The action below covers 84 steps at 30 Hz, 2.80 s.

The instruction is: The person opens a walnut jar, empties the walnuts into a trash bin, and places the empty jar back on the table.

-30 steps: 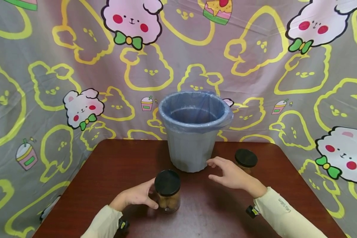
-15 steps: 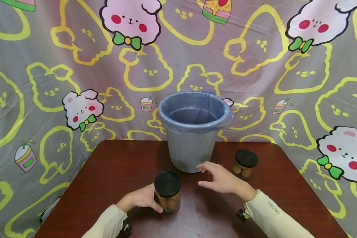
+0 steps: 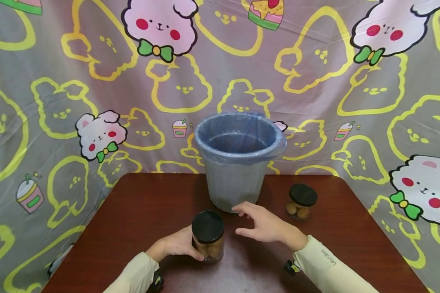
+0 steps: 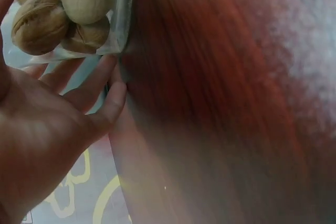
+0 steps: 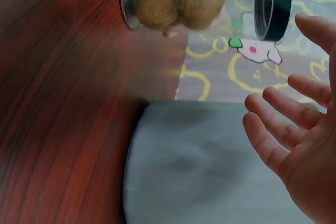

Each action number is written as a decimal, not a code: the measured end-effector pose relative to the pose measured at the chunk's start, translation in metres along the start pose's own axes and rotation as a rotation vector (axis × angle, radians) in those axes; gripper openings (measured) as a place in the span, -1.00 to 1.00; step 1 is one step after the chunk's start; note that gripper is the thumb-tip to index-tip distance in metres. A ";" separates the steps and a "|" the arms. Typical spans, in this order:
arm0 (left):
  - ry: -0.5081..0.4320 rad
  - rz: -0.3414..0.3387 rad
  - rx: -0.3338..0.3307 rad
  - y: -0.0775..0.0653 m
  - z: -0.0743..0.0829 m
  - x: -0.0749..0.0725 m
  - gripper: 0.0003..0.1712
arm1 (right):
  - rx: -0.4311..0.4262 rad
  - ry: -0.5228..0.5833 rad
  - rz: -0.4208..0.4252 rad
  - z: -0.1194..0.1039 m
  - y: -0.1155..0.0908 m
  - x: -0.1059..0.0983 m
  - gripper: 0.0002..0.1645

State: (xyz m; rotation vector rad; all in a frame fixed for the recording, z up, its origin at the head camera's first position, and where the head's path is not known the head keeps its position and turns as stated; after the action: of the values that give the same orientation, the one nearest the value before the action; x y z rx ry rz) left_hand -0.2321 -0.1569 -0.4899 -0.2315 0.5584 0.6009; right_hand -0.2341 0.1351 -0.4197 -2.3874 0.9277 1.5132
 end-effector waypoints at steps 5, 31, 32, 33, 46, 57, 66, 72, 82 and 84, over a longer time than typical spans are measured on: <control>-0.004 0.019 -0.015 0.003 -0.001 0.002 0.24 | -0.022 -0.016 -0.020 -0.004 0.005 0.003 -0.36; 0.082 0.138 -0.063 0.017 0.018 0.012 0.01 | -0.047 0.047 -0.021 -0.011 0.003 0.002 -0.38; 0.086 0.148 -0.061 0.017 0.018 0.013 0.01 | -0.047 0.045 -0.018 -0.011 0.003 0.002 -0.37; 0.083 0.160 -0.062 0.018 0.019 0.013 0.01 | -0.048 0.043 -0.015 -0.011 0.003 0.001 -0.36; 0.182 0.265 -0.119 0.025 0.036 0.017 0.10 | 0.050 -0.013 0.027 -0.011 0.000 -0.003 -0.25; 0.178 0.270 -0.165 0.031 0.050 0.019 0.04 | 0.125 -0.035 0.083 -0.009 -0.004 -0.010 -0.24; 0.176 0.344 -0.201 0.039 0.060 0.028 0.12 | 0.176 -0.095 0.117 -0.010 -0.006 -0.014 -0.22; 0.246 0.419 -0.189 0.045 0.065 0.036 0.08 | 0.234 -0.140 0.126 -0.015 -0.006 -0.016 -0.14; 0.416 0.499 -0.176 0.055 0.074 0.048 0.04 | 0.378 -0.189 0.132 -0.021 -0.006 -0.021 0.06; 0.452 0.512 -0.173 0.056 0.076 0.049 0.06 | 0.383 -0.188 0.137 -0.020 -0.006 -0.022 0.04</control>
State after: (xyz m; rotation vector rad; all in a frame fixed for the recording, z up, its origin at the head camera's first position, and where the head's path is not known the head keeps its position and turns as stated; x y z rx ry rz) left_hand -0.1991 -0.0607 -0.4568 -0.3979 1.0183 1.1081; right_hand -0.2224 0.1399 -0.3922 -1.9161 1.2282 1.4203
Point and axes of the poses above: each hand's wrist, its own y-axis towards the middle knuckle, its own x-axis out of the palm, z = x × y, the point moved 1 cm from there along y, towards the middle knuckle, and after that the axes turned 10 degrees about -z, right-handed, at the moved point
